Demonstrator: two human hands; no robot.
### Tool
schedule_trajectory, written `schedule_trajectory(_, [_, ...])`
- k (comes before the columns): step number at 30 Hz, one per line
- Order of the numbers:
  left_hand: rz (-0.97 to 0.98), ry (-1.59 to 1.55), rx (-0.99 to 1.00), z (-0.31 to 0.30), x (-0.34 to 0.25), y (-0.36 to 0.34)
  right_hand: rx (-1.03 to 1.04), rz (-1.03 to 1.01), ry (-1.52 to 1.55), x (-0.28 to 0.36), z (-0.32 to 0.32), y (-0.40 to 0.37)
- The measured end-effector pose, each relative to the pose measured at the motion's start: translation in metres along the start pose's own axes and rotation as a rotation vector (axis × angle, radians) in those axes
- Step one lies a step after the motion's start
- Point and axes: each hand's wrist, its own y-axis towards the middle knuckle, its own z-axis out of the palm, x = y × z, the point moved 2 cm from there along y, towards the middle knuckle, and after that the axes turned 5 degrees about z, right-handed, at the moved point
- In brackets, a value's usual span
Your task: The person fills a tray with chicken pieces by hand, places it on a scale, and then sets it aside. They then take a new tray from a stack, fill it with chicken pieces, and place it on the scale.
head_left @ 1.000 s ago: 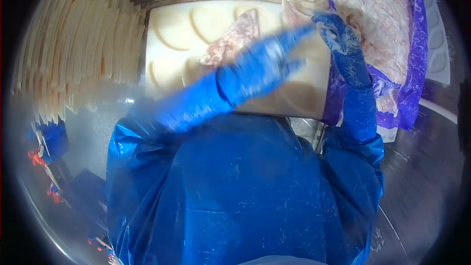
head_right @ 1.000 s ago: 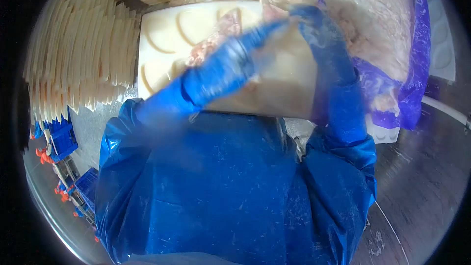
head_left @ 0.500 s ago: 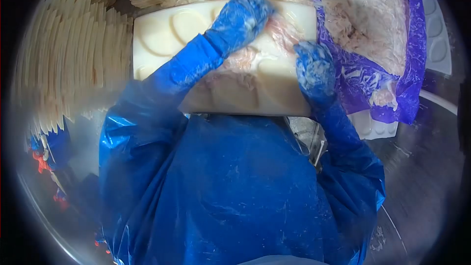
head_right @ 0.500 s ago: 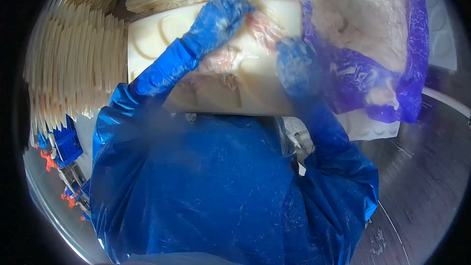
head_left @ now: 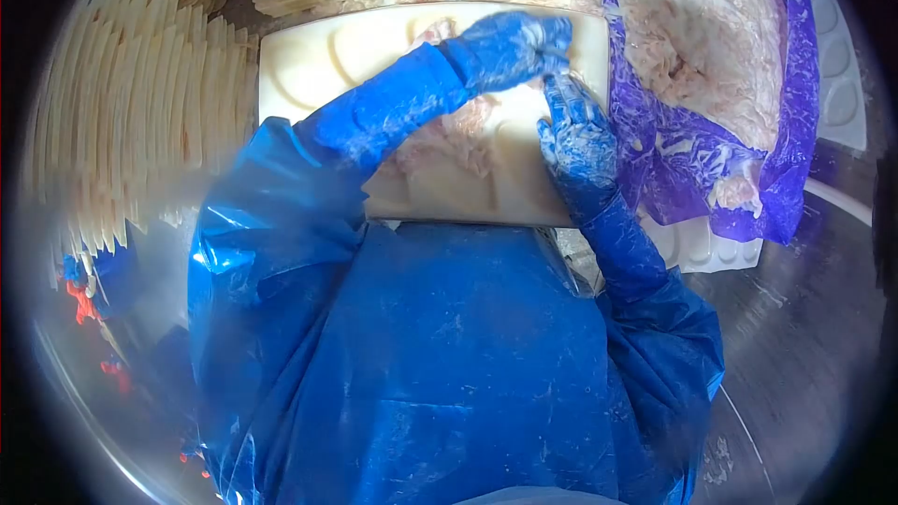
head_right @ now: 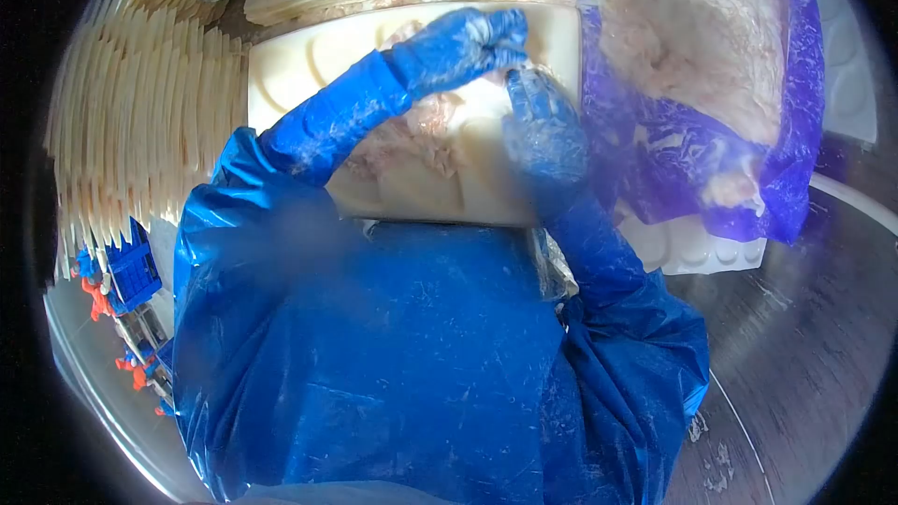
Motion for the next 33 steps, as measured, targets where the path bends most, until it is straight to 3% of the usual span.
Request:
schedule_trajectory(1, [-0.147,0.034,-0.046,-0.003,0.003,0.003,0.002,-0.002,0.002,0.001,0.000,0.000])
schedule_trajectory(3, [-0.207,0.473,-0.114,-0.020,0.017,0.010,-0.042,0.001,-0.005,0.004,0.000,0.000])
schedule_trajectory(5, [-0.312,0.624,-0.137,-0.044,0.009,0.009,-0.024,0.000,0.009,0.004,-0.004,-0.002])
schedule_trajectory(7, [-0.203,0.588,-0.187,-0.045,-0.009,-0.009,-0.003,0.010,0.025,0.006,-0.010,-0.005])
schedule_trajectory(9, [-0.100,0.553,-0.240,-0.025,-0.008,-0.030,0.090,0.050,-0.202,0.008,-0.011,-0.006])
schedule_trajectory(11, [0.186,0.523,0.113,0.034,0.017,-0.065,0.097,0.071,-0.200,0.006,-0.007,-0.009])
schedule_trajectory(17, [-0.010,0.777,0.105,0.042,-0.017,-0.050,0.093,0.090,-0.137,-0.003,-0.009,-0.008])
schedule_trajectory(19, [0.037,0.706,0.149,0.042,-0.016,-0.060,0.127,0.050,-0.081,-0.006,-0.015,-0.011])
schedule_trajectory(21, [-0.022,0.603,-0.028,0.031,-0.011,-0.062,0.126,0.037,-0.018,-0.006,-0.019,-0.013])
schedule_trajectory(23, [-0.064,0.609,-0.072,0.041,-0.015,-0.055,0.167,0.046,0.001,-0.007,-0.020,-0.012])
schedule_trajectory(26, [-0.019,0.618,-0.002,0.056,-0.038,-0.069,0.169,0.032,-0.027,-0.008,-0.026,-0.017])
schedule_trajectory(31, [-0.087,0.799,0.023,0.059,-0.028,-0.051,0.276,0.012,-0.051,-0.020,-0.022,-0.016])
schedule_trajectory(33, [-0.174,0.830,0.158,0.060,-0.035,-0.047,0.200,0.020,0.025,-0.012,-0.028,-0.007])
